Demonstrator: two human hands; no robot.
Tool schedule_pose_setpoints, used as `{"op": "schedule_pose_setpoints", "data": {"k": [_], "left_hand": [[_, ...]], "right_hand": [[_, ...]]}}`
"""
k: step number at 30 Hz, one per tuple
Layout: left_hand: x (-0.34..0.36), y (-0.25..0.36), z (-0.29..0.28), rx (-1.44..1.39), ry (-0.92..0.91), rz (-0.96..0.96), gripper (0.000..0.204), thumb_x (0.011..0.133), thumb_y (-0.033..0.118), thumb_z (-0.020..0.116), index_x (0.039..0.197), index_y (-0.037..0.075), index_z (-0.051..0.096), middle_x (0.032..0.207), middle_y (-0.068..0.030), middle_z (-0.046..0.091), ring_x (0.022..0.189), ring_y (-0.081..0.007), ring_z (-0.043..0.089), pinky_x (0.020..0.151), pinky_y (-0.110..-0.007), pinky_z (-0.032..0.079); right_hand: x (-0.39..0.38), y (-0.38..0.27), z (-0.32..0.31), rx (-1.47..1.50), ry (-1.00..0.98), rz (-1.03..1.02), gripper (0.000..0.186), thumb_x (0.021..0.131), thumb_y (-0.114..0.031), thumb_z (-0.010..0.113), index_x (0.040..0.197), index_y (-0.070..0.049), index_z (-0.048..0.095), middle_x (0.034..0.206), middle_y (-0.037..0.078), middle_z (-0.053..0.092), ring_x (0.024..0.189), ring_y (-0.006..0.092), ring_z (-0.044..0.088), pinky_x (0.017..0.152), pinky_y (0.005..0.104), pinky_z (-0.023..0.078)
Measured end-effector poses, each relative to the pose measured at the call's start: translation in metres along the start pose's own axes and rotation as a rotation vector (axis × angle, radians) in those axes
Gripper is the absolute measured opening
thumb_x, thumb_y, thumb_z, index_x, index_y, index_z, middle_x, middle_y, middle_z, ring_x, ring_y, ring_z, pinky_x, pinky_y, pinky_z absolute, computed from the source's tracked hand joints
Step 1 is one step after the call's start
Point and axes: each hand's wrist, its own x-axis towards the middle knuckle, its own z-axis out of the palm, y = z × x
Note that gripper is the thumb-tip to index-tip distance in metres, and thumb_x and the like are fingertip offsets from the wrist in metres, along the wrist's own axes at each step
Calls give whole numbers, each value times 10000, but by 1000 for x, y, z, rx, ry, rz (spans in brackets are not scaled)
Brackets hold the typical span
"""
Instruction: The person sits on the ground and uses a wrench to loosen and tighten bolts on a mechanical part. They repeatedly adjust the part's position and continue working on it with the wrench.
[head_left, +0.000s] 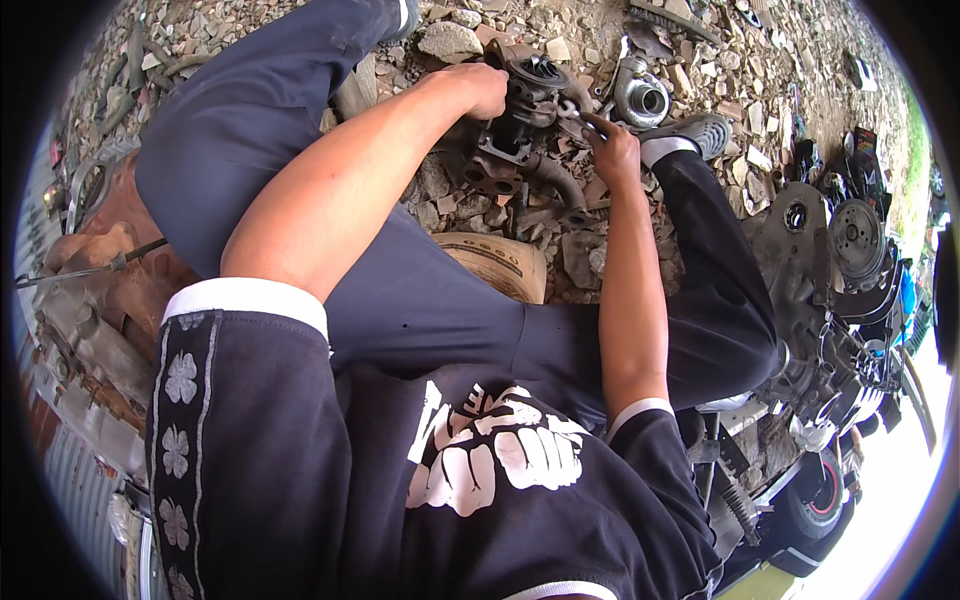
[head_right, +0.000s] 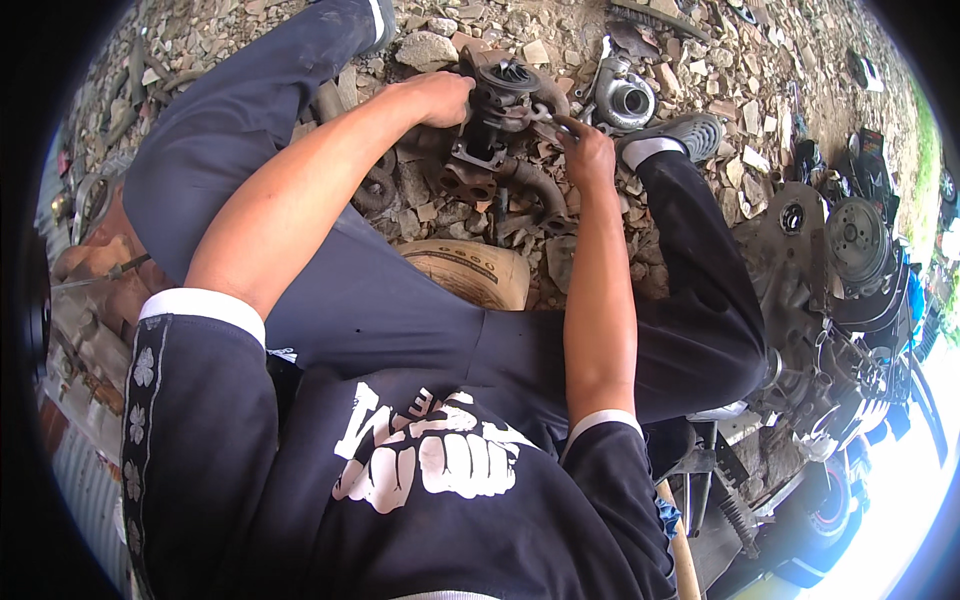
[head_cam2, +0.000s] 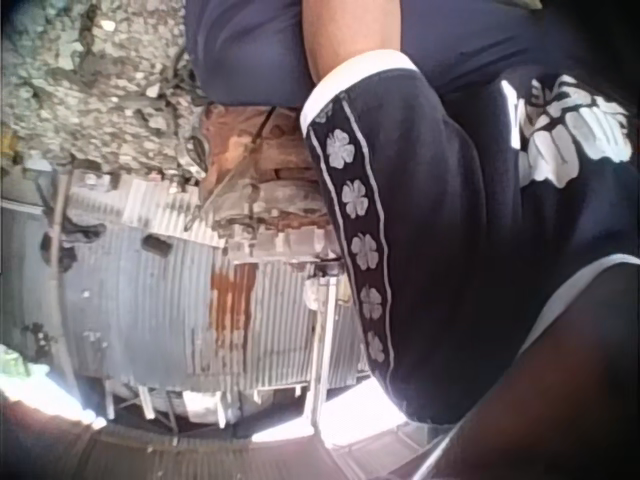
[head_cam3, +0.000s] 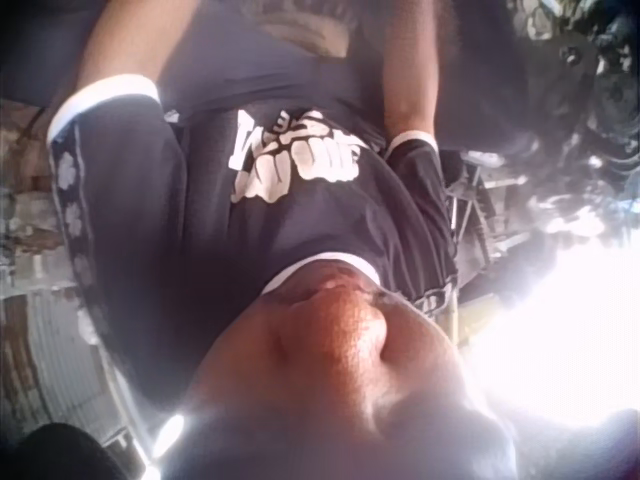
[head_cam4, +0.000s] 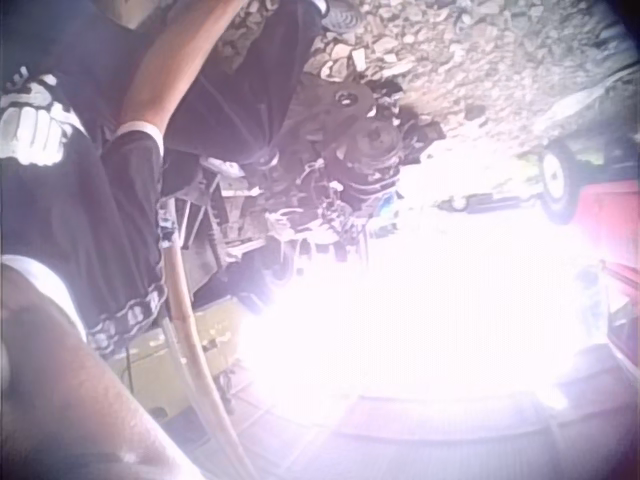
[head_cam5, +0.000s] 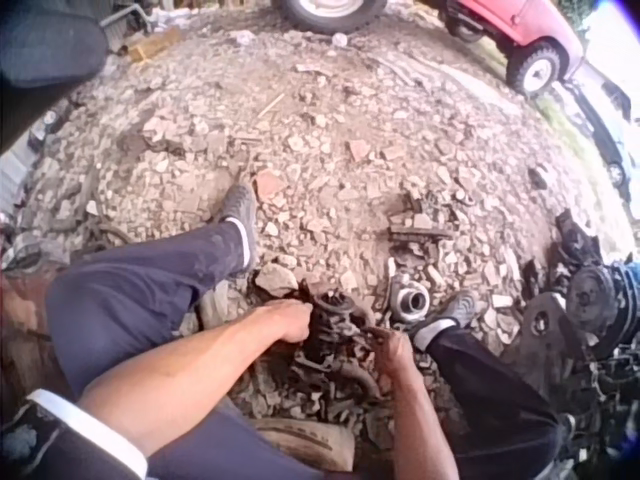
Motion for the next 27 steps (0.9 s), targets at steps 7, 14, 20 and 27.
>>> {"op": "schedule_pose_setpoints", "data": {"k": [7, 14, 20, 27], "left_hand": [[0, -6, 7, -26, 18, -66, 420, 914, 152, 507, 1305, 33, 602, 1299, -203, 634, 1199, -359, 616, 994, -444, 505], [-5, -1, -4, -15, -11, -68, 426, 919, 173, 526, 1319, 44, 592, 1309, -202, 628, 1214, -354, 607, 1012, -442, 496], [1, -9, 5, -15, 9, -51, 415, 902, 174, 539, 1285, 45, 627, 1295, -200, 638, 1199, -352, 618, 999, -440, 504], [1, -7, 2, -17, -1, -40, 397, 890, 168, 541, 1248, 38, 657, 1267, -199, 653, 1176, -349, 633, 982, -437, 516]], "right_hand": [[2, -28, 11, 274, 128, 223, 525, 865, -400, 746, 1187, 9, 682, 1035, 164, 740, 966, 257, 703, 895, 353, 513], [2, -81, 35, 146, 113, 251, 495, 769, -472, 811, 988, -32, 751, 883, 230, 729, 877, 373, 711, 839, 428, 541], [2, -85, 41, 132, 185, 335, 548, 741, -484, 830, 996, -7, 740, 934, 237, 729, 904, 379, 707, 847, 435, 538], [12, -70, 47, 70, 180, 359, 582, 728, -478, 843, 1042, 1, 738, 970, 226, 730, 906, 378, 706, 846, 436, 546]]}}
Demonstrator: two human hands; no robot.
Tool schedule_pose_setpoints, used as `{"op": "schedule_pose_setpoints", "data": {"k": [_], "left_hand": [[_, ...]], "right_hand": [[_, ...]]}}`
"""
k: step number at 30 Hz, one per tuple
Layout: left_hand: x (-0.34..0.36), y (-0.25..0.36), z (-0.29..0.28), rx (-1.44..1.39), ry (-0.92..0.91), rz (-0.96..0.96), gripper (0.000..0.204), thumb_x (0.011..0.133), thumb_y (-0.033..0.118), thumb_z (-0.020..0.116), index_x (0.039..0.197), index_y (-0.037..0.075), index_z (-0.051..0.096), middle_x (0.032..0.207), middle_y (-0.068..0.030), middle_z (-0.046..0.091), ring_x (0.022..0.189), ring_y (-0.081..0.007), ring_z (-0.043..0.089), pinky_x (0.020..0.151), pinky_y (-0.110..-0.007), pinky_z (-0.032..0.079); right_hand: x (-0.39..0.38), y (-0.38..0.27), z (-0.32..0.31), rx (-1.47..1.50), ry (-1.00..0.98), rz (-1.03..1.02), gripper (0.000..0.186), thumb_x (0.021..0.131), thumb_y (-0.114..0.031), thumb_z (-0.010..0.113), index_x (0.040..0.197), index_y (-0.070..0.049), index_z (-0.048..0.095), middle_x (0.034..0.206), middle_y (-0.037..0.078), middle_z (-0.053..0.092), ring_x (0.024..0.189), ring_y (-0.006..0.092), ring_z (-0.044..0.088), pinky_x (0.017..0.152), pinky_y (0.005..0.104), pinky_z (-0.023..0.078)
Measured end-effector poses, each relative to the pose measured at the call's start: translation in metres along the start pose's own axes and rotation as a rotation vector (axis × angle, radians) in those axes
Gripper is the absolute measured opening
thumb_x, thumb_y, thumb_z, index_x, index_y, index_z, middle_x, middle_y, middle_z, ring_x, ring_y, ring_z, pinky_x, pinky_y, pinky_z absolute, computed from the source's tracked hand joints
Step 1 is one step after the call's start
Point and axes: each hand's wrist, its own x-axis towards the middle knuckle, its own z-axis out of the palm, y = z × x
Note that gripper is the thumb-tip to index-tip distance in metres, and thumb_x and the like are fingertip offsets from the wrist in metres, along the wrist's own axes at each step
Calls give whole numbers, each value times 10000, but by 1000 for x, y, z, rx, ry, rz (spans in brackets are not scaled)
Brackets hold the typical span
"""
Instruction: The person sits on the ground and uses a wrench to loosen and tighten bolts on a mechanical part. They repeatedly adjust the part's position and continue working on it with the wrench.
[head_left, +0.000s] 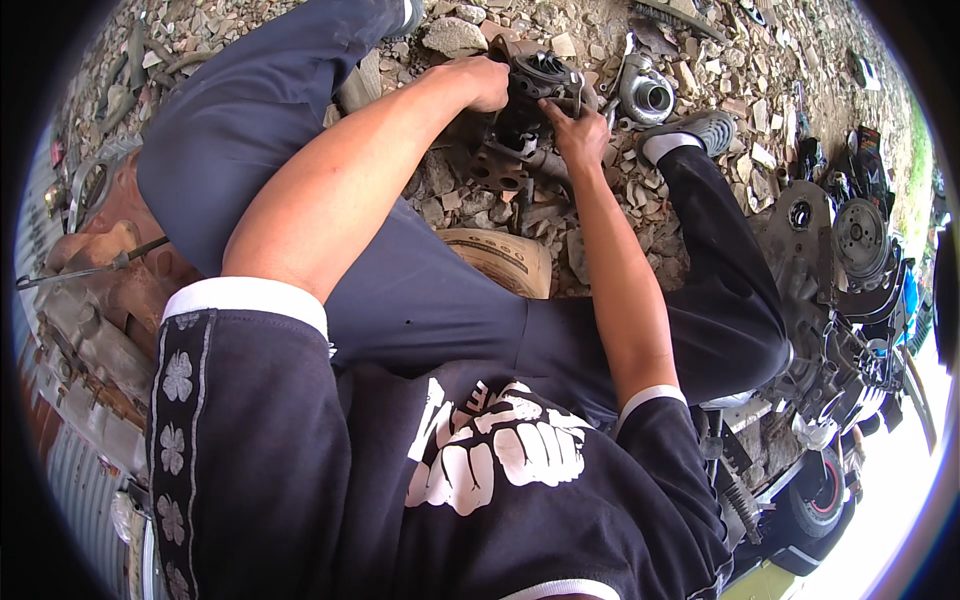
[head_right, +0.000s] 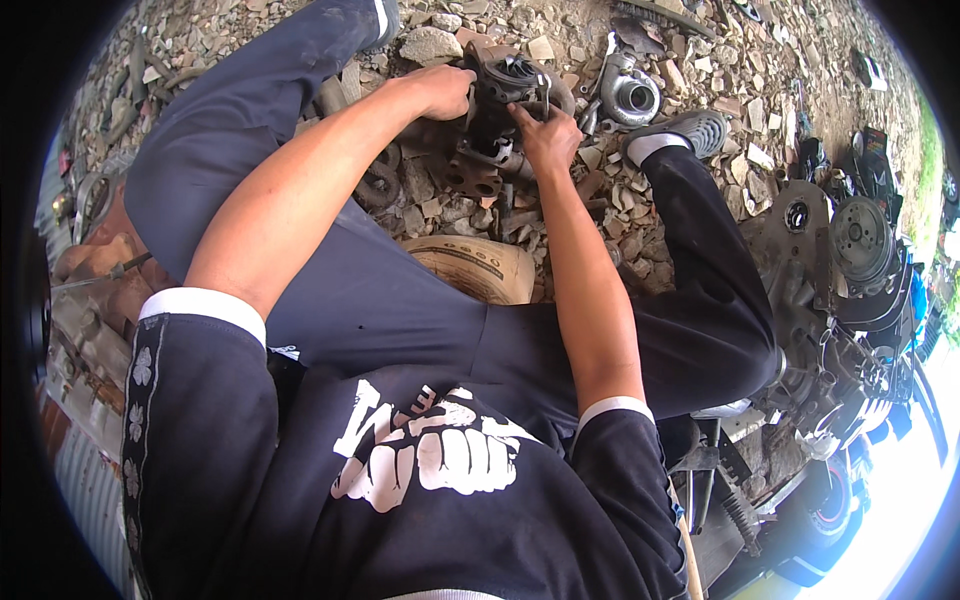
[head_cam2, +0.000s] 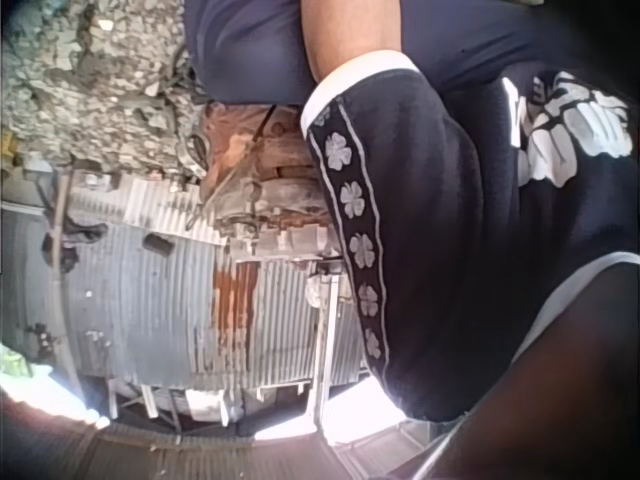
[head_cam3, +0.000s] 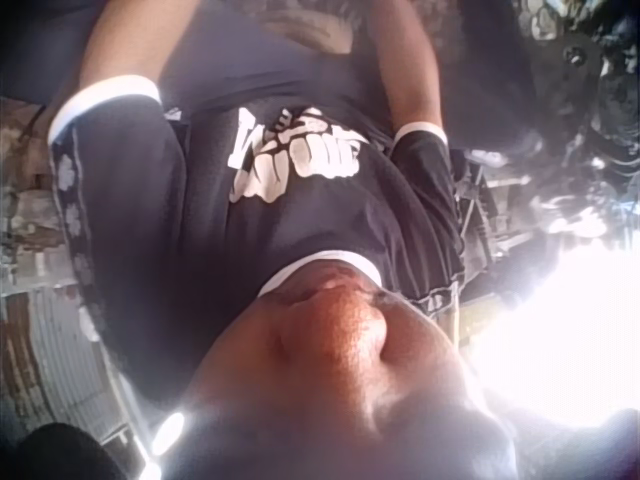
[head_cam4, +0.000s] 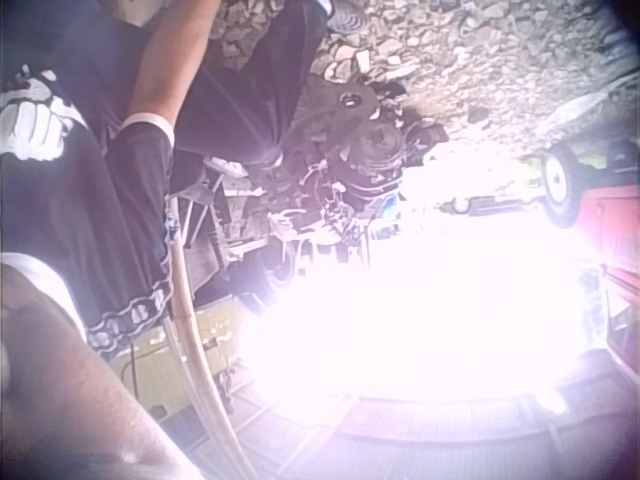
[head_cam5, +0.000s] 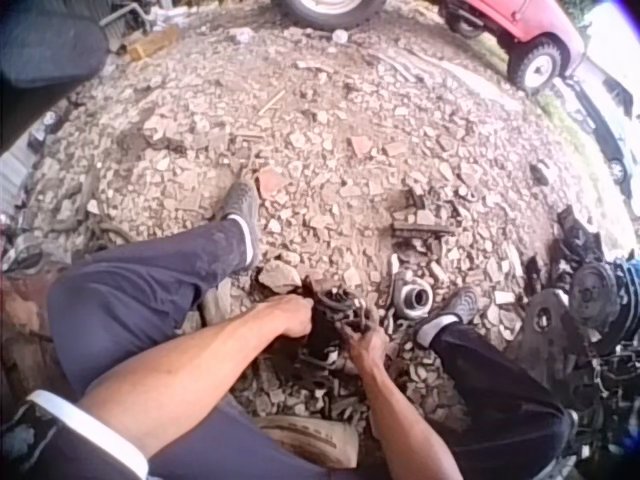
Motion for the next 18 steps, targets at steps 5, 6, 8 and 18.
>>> {"op": "schedule_pose_setpoints", "data": {"k": [5, 6, 8, 18], "left_hand": [[-1, -1, 1, -25, 10, -2, 436, 878, 145, 534, 1287, 16, 610, 1253, -226, 648, 1174, -362, 626, 987, -441, 507], [-1, -1, 0, -30, -11, 0, 476, 865, 120, 525, 1322, -8, 564, 1240, -252, 643, 1172, -377, 620, 990, -444, 499], [-1, 0, -1, -32, -23, 7, 516, 855, 95, 516, 1355, -32, 520, 1226, -278, 638, 1168, -392, 614, 993, -449, 491], [0, 0, 2, -9, -4, -21, 465, 902, 139, 515, 1350, 21, 543, 1301, -225, 620, 1212, -366, 600, 1014, -447, 486]], "right_hand": [[-3, -1, -4, 29, -1, -197, 499, 758, -447, 823, 995, -13, 753, 909, 207, 734, 844, 373, 710, 812, 437, 548], [-3, -2, -4, 14, 15, -236, 480, 762, -440, 820, 979, -16, 757, 893, 204, 734, 831, 373, 710, 804, 437, 549], [-6, -4, -1, -16, 68, -247, 480, 760, -442, 824, 949, -6, 755, 870, 211, 729, 822, 379, 708, 794, 437, 548], [-6, -9, -6, -26, 24, -112, 513, 751, -452, 840, 899, 30, 745, 852, 241, 720, 805, 395, 700, 784, 433, 548]]}}
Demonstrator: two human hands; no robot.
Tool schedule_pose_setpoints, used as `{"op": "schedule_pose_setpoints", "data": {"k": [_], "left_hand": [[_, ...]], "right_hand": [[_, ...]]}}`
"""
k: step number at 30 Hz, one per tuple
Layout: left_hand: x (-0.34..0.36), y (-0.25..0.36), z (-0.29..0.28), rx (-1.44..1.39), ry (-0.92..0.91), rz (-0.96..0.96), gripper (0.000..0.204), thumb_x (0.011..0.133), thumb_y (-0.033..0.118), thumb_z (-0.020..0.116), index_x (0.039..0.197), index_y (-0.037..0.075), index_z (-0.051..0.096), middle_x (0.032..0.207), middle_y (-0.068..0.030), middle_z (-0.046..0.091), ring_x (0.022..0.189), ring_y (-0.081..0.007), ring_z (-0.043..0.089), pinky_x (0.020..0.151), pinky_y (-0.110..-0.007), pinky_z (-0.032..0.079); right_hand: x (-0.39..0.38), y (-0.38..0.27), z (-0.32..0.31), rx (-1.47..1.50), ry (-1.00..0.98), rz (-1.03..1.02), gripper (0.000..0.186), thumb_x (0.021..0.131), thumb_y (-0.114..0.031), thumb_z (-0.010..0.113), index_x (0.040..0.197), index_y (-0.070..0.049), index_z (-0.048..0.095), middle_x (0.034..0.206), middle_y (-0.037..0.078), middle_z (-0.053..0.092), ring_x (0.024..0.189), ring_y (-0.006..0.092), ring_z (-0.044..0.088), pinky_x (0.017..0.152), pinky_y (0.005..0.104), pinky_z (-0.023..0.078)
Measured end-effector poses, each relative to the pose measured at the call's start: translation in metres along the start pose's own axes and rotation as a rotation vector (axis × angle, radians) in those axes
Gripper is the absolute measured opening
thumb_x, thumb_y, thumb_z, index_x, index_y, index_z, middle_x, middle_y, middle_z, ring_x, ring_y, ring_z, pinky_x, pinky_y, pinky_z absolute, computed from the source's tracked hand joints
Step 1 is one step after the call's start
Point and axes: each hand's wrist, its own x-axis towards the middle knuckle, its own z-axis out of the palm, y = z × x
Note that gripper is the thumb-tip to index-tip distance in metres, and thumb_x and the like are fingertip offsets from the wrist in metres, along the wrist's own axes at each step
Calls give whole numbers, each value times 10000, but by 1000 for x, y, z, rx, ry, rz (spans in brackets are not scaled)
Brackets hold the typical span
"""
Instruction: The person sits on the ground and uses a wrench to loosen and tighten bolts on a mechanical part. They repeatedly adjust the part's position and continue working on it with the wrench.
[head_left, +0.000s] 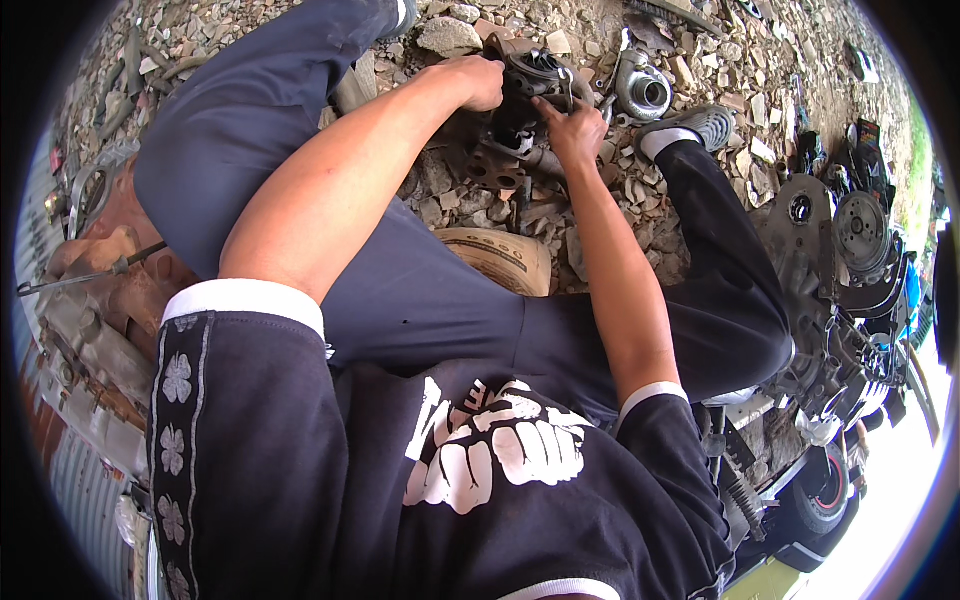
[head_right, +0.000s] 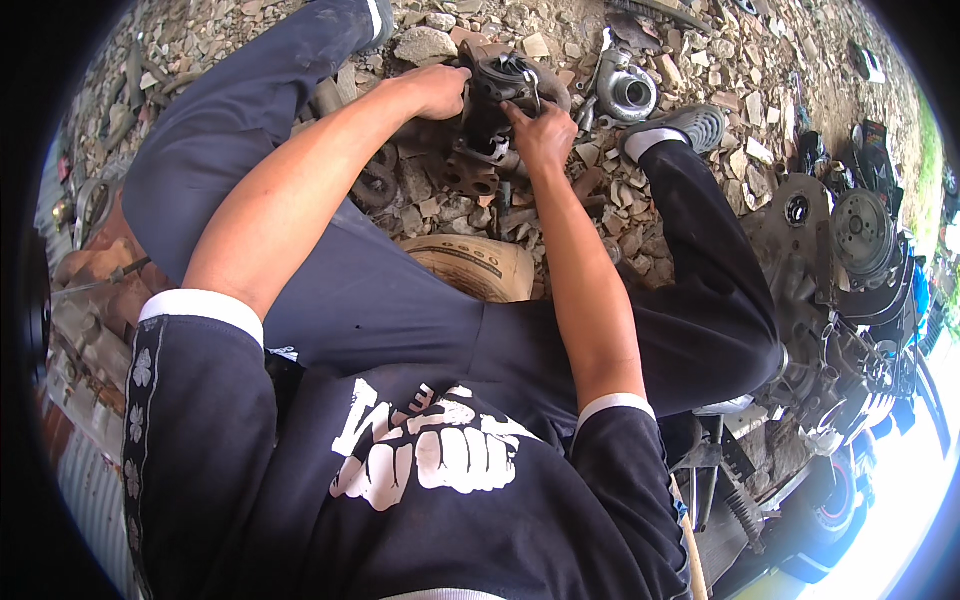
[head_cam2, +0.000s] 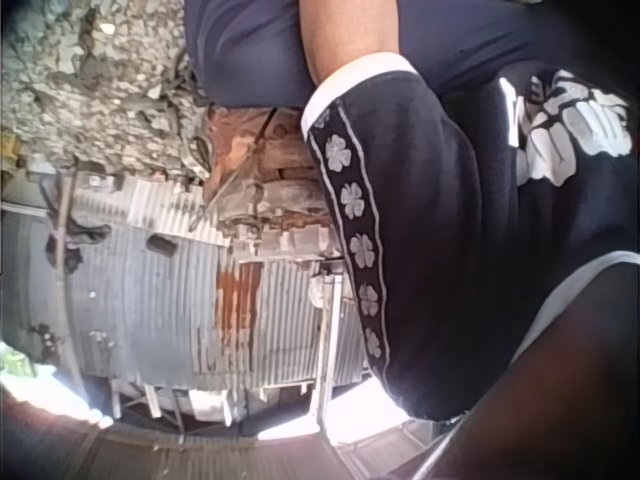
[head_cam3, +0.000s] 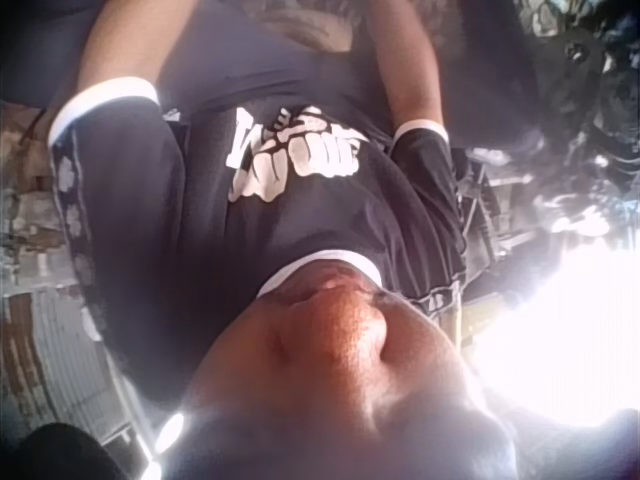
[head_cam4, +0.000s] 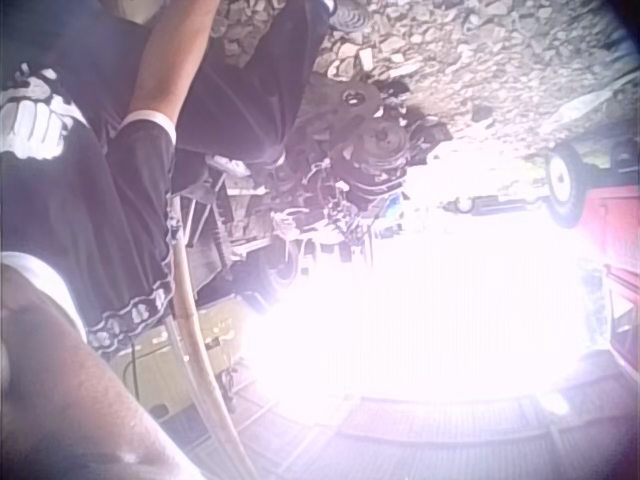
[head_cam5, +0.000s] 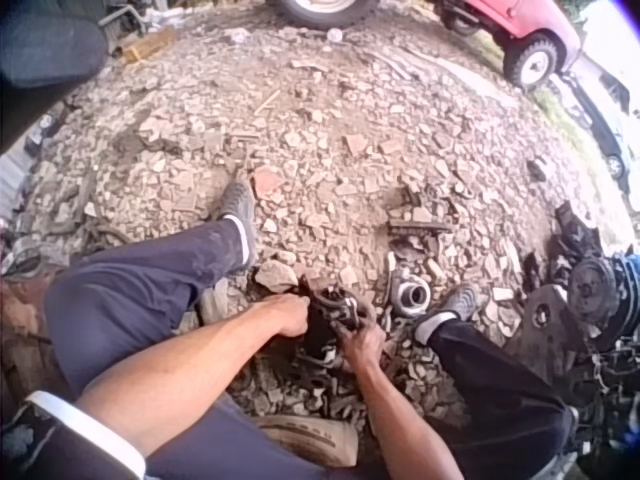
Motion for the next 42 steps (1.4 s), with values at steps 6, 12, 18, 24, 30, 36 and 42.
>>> {"op": "schedule_pose_setpoints", "data": {"k": [6, 12, 18, 24, 30, 36, 42], "left_hand": [[-1, 2, -2, 1, -15, -15, 466, 928, 161, 507, 1383, 61, 520, 1357, -195, 597, 1245, -359, 583, 1026, -448, 482], [-3, 1, -1, -29, 10, 27, 452, 903, 146, 516, 1329, -5, 525, 1245, -246, 636, 1178, -382, 610, 988, -460, 490], [-4, 2, -2, 7, 3, 8, 450, 908, 164, 522, 1334, 23, 548, 1272, -219, 636, 1188, -367, 613, 994, -454, 497], [-2, 4, -4, 24, -20, -1, 461, 916, 175, 528, 1359, 51, 552, 1323, -192, 622, 1220, -344, 604, 1004, -446, 501], [-5, 6, -5, 27, -18, -5, 462, 917, 175, 529, 1362, 52, 546, 1328, -188, 619, 1225, -344, 602, 1005, -442, 500], [-6, 8, -8, 29, -37, -4, 496, 914, 164, 521, 1396, 47, 508, 1317, -206, 622, 1216, -353, 606, 1021, -441, 489], [-11, 7, -6, -41, 17, -8, 768, 846, 128, 535, 1531, -47, 233, 1197, -282, 654, 1145, -389, 630, 1000, -444, 483]], "right_hand": [[-5, -3, 6, -5, 19, 53, 451, 739, -379, 813, 920, 29, 747, 852, 246, 716, 816, 397, 701, 809, 440, 545], [-10, 1, 5, 158, 96, -4, 403, 743, -329, 735, 937, 24, 742, 878, 231, 721, 841, 395, 698, 833, 434, 540], [-9, -6, 1, 116, 40, 23, 427, 773, -380, 781, 934, 14, 746, 860, 219, 724, 822, 385, 702, 810, 428, 542], [-2, 5, 5, 67, 45, -108, 405, 783, -379, 780, 930, -2, 749, 848, 220, 721, 811, 395, 698, 800, 432, 544], [-5, 10, 7, 126, 75, -109, 453, 778, -403, 788, 949, 14, 741, 908, 247, 714, 875, 397, 696, 826, 438, 540], [0, 14, 14, 70, 101, -89, 579, 753, -460, 815, 990, 62, 728, 929, 265, 716, 911, 400, 698, 853, 434, 540], [-6, -1, 0, 74, -12, 18, 582, 754, -444, 805, 1035, 60, 728, 949, 260, 722, 924, 383, 707, 868, 413, 544]]}}
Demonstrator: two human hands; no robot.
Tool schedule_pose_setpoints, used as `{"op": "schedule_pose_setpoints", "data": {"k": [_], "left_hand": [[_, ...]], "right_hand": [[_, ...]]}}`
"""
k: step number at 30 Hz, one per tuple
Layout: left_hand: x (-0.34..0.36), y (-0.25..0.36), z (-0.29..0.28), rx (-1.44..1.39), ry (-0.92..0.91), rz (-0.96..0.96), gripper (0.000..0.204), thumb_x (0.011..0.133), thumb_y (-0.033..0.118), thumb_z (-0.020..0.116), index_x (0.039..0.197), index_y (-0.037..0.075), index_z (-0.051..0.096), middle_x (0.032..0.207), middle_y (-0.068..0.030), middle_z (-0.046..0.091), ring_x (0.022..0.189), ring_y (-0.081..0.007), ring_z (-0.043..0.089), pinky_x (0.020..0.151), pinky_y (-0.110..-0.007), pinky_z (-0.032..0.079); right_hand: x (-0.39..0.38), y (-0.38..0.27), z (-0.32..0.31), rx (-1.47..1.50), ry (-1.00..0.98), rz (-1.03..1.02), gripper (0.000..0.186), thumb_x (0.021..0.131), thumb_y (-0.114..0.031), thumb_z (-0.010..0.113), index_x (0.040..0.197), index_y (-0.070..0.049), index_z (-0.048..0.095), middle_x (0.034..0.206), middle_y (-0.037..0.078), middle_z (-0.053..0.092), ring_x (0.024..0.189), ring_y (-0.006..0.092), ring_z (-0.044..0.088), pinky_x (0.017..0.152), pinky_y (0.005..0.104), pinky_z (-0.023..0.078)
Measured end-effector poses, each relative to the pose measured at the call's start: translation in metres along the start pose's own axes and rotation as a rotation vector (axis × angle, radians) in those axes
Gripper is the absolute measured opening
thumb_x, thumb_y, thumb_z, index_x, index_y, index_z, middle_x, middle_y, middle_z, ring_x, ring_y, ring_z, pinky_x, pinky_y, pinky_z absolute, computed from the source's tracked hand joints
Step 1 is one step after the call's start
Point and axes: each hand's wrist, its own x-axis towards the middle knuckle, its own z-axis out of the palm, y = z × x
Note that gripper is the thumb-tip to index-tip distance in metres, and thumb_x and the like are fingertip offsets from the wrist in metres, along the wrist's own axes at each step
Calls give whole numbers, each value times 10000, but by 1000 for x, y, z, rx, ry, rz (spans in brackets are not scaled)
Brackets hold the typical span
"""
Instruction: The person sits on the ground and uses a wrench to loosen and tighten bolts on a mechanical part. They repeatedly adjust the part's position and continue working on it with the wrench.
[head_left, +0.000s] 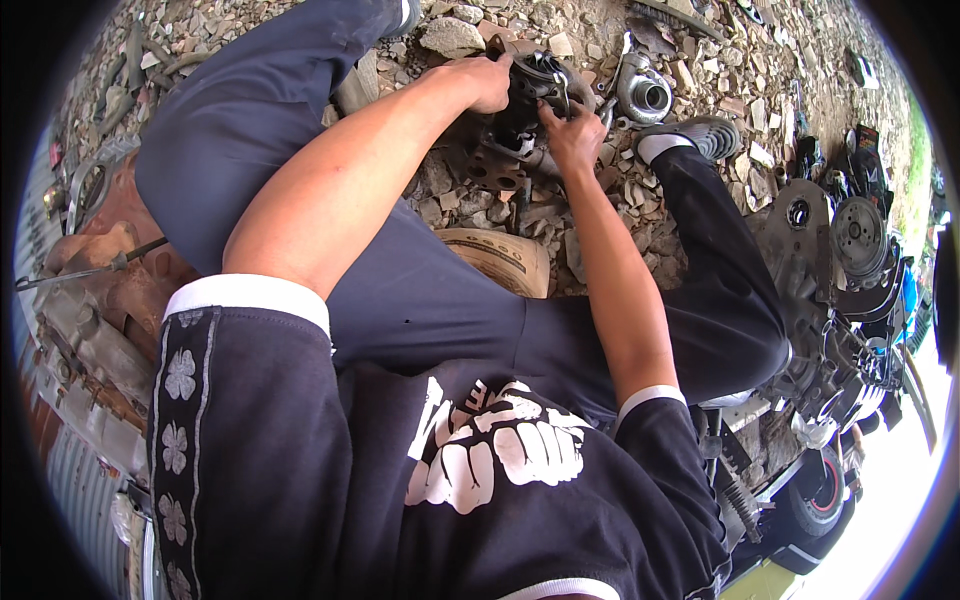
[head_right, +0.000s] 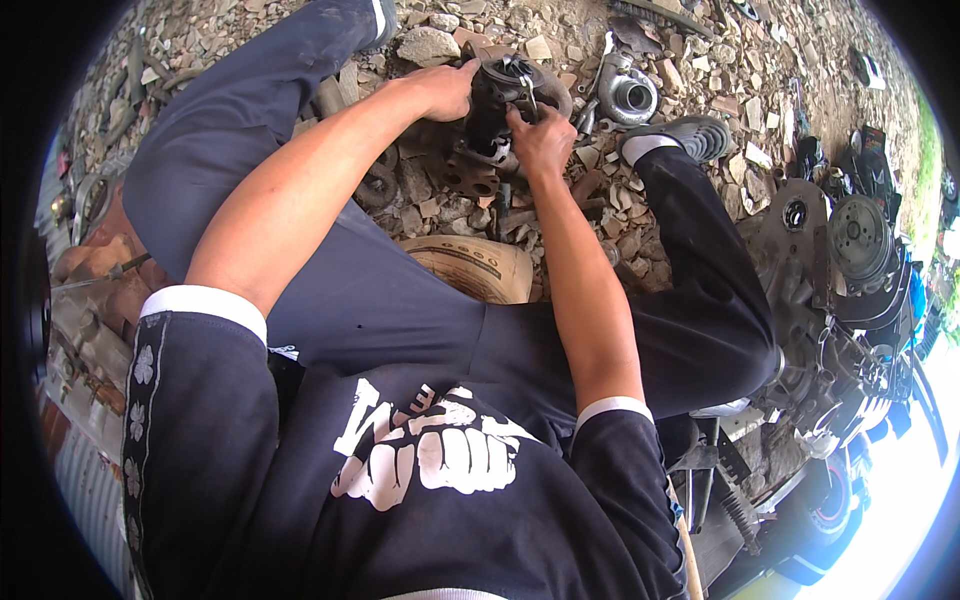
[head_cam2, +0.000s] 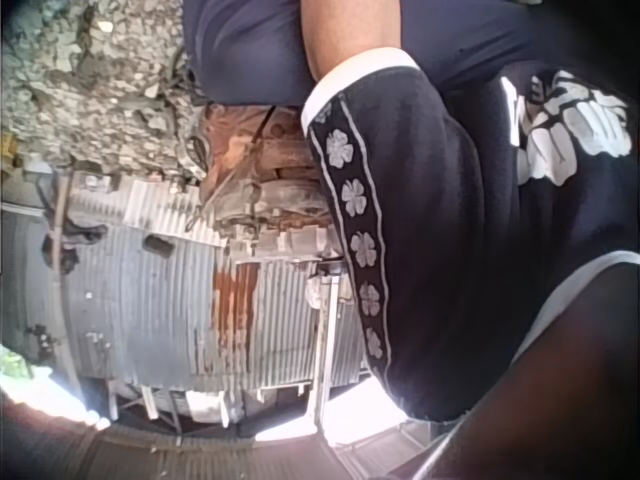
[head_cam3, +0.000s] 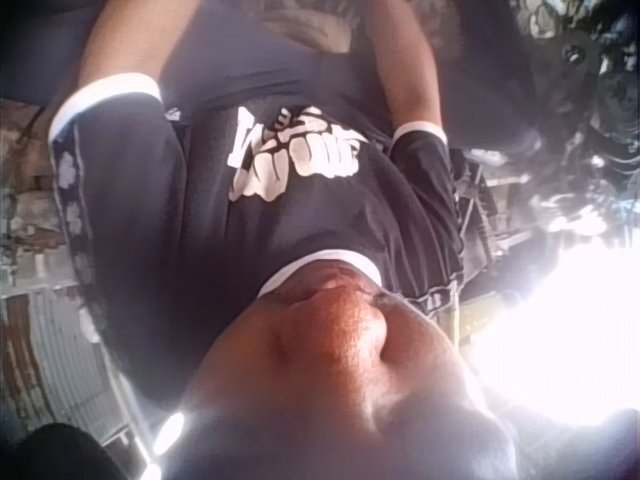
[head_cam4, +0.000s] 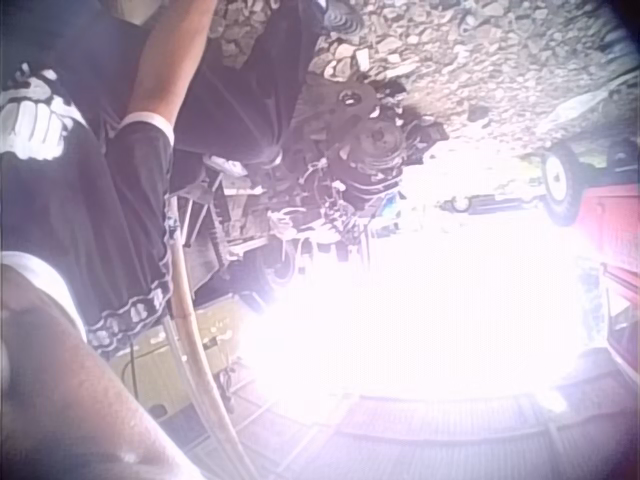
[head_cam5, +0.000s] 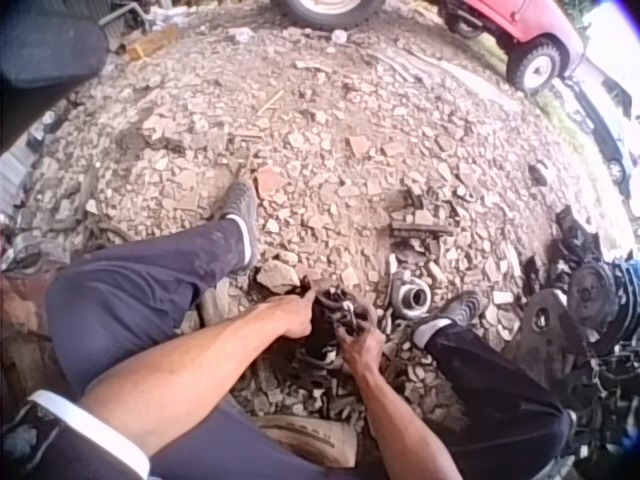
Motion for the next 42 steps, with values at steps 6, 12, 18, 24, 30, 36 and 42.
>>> {"op": "schedule_pose_setpoints", "data": {"k": [6, 12, 18, 24, 30, 36, 42], "left_hand": [[2, 4, -2, 11, -51, -57, 762, 887, 146, 508, 1580, 62, 204, 1353, -234, 590, 1234, -367, 594, 1050, -440, 466], [4, 4, -2, 14, -69, -63, 771, 886, 147, 513, 1583, 65, 193, 1355, -245, 584, 1241, -366, 589, 1055, -445, 462], [0, 5, -4, 1, -63, -67, 784, 887, 151, 511, 1587, 66, 170, 1369, -243, 574, 1254, -367, 579, 1067, -445, 450], [-4, 4, -3, 5, 5, -10, 775, 853, 104, 511, 1550, -15, 195, 1221, -277, 645, 1144, -383, 633, 993, -450, 485], [-1, 6, -7, 23, -77, -44, 757, 889, 151, 495, 1579, 49, 202, 1360, -236, 585, 1244, -364, 586, 1053, -439, 463], [3, -1, 3, 20, 8, 10, 774, 848, 105, 519, 1541, -32, 203, 1202, -282, 652, 1135, -382, 638, 987, -441, 492], [3, 1, 0, 4, -36, -31, 748, 878, 135, 506, 1562, 32, 222, 1322, -249, 597, 1221, -372, 594, 1035, -443, 470]], "right_hand": [[-4, 8, 6, 67, 85, -1, 547, 759, -417, 799, 1068, 30, 731, 976, 228, 734, 931, 368, 712, 880, 404, 544], [4, 13, 9, 29, 29, 9, 566, 753, -430, 811, 1084, 21, 729, 995, 226, 731, 937, 367, 710, 891, 410, 540], [-1, 2, 4, -60, 35, -54, 495, 754, -432, 792, 1045, -33, 757, 979, 214, 726, 916, 373, 702, 874, 413, 541], [-4, 8, 8, 0, 126, -117, 481, 755, -418, 789, 1043, -33, 758, 973, 210, 728, 917, 372, 702, 866, 413, 541], [-2, 6, 10, -53, 126, -41, 472, 755, -419, 789, 1031, -37, 760, 961, 208, 730, 907, 376, 701, 853, 417, 542], [-5, -1, 4, -22, 58, 6, 437, 761, -407, 778, 1048, -78, 764, 932, 202, 736, 907, 370, 707, 844, 425, 548], [-9, -3, 8, -27, 131, 40, 507, 764, -442, 785, 1059, -31, 751, 954, 223, 731, 929, 370, 706, 871, 423, 541]]}}
